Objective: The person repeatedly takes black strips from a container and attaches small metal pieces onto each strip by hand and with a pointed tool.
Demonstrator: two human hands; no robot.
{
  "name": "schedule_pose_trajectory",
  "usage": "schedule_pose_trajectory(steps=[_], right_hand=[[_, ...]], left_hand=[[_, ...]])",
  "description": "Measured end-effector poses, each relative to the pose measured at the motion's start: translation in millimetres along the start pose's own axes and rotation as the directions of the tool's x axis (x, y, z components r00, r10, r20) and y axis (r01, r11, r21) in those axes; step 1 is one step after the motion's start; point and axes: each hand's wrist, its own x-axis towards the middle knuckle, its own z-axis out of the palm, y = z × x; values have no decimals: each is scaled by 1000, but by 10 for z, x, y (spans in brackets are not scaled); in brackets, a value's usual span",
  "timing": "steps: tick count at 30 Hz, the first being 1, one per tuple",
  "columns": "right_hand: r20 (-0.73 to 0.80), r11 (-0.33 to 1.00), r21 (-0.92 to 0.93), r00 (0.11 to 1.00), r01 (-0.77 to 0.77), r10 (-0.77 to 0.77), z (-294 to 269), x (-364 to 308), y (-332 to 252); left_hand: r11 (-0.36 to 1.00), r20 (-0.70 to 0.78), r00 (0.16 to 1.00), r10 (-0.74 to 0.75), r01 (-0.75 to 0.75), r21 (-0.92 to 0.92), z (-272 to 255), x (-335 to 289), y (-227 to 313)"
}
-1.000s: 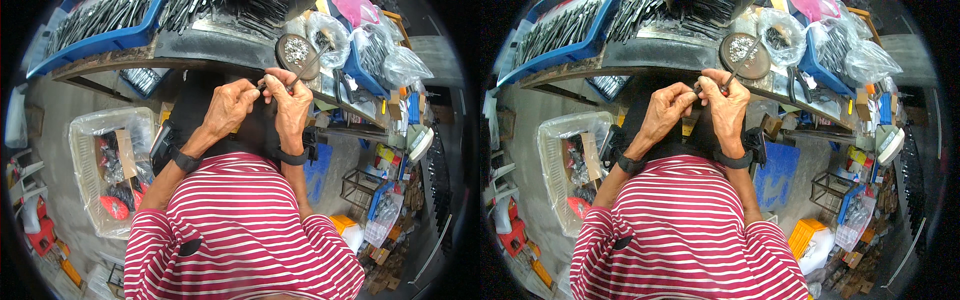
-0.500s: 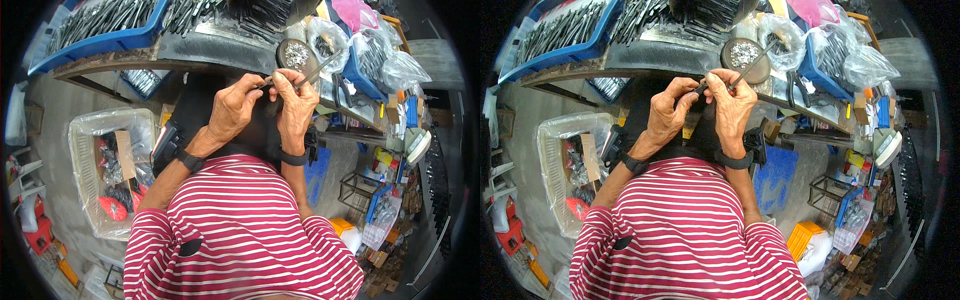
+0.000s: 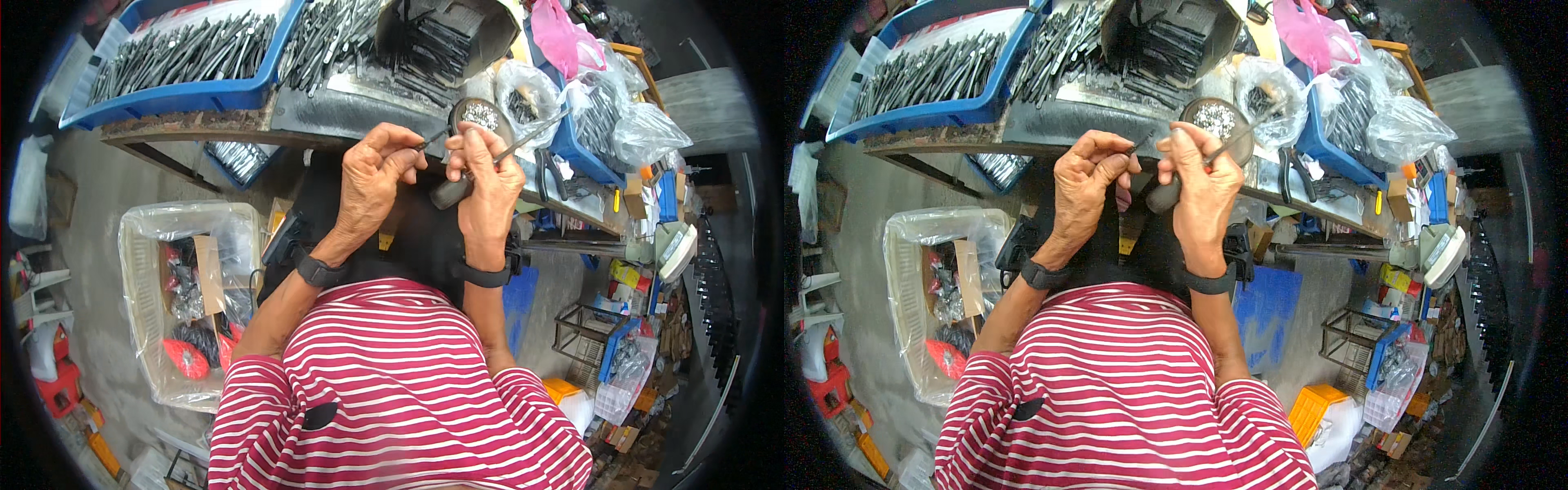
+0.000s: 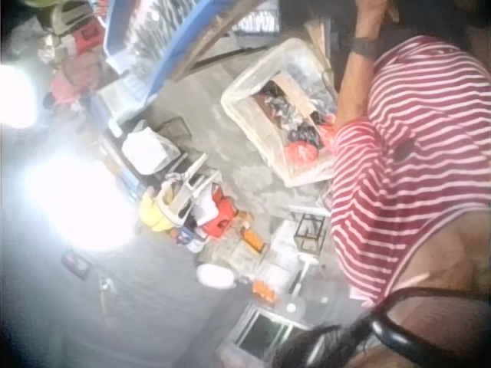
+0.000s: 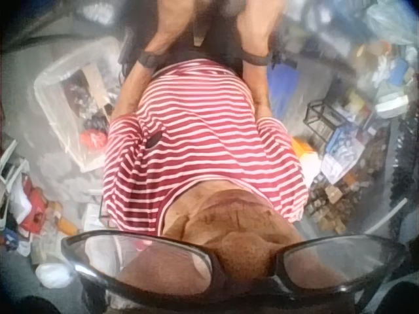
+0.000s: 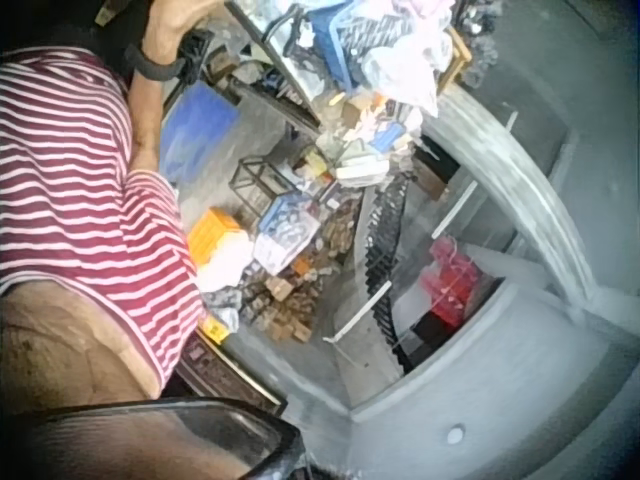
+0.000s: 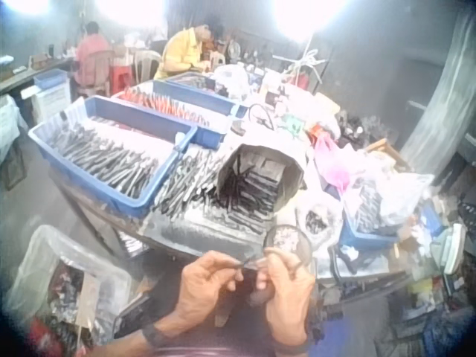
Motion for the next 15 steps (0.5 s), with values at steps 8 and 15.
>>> schedule_pose_trajectory(steps=[8, 15], right_hand=[[129, 880, 467, 991, -87, 30, -215, 295, -240], [158, 901, 198, 895, 385, -417, 53, 373, -472]], left_hand=[[940, 154, 983, 96, -39, -339, -30, 310, -50], [935, 117, 988, 98, -51, -350, -5, 361, -173]])
